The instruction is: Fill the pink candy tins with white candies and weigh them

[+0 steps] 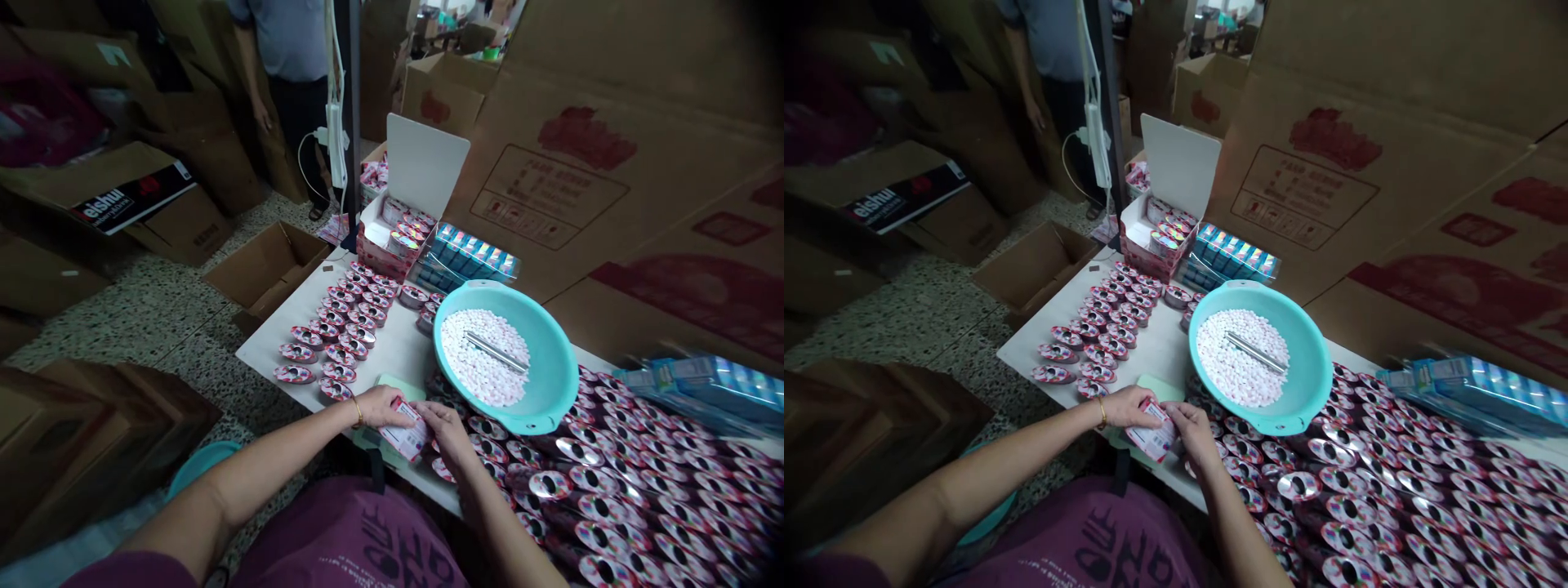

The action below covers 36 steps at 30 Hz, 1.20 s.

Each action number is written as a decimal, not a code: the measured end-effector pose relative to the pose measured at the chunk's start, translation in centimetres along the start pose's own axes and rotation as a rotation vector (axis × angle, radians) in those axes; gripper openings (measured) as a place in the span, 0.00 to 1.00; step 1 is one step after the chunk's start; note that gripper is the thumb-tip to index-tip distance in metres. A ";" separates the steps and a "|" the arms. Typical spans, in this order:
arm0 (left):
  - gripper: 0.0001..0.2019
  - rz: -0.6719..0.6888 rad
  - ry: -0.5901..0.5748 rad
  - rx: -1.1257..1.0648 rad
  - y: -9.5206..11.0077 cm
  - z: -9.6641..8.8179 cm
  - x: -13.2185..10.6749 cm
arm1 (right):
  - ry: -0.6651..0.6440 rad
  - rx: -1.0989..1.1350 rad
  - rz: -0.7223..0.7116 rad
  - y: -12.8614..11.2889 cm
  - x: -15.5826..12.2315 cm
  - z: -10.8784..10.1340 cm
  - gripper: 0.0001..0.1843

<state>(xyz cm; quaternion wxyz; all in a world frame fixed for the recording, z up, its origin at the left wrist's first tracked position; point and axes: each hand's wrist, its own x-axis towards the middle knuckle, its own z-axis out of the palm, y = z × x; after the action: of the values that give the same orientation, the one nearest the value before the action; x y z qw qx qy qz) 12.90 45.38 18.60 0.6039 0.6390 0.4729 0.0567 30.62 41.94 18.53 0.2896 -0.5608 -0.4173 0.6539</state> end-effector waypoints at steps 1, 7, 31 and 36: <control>0.19 0.069 0.046 0.073 0.3 -0.2 -0.3 | -0.011 -0.088 -0.079 -0.5 0.1 -0.4 0.20; 0.17 0.300 0.270 0.120 0.5 -0.1 -0.5 | -0.165 -0.830 -0.615 -3.5 -0.3 -2.2 0.24; 0.17 0.005 1.073 0.279 -14.7 -9.4 -15.4 | 0.634 -0.266 -0.337 -4.4 -1.0 -10.0 0.19; 0.17 -0.146 1.105 0.341 -17.9 -16.0 -13.1 | 0.684 -0.252 -0.283 -4.7 -0.9 -9.4 0.21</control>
<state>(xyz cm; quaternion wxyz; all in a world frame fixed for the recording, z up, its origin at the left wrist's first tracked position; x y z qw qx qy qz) -14.17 44.89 14.55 0.1587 0.5686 0.7631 0.2631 39.52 45.52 22.88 0.4279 -0.7144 -0.4470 0.3265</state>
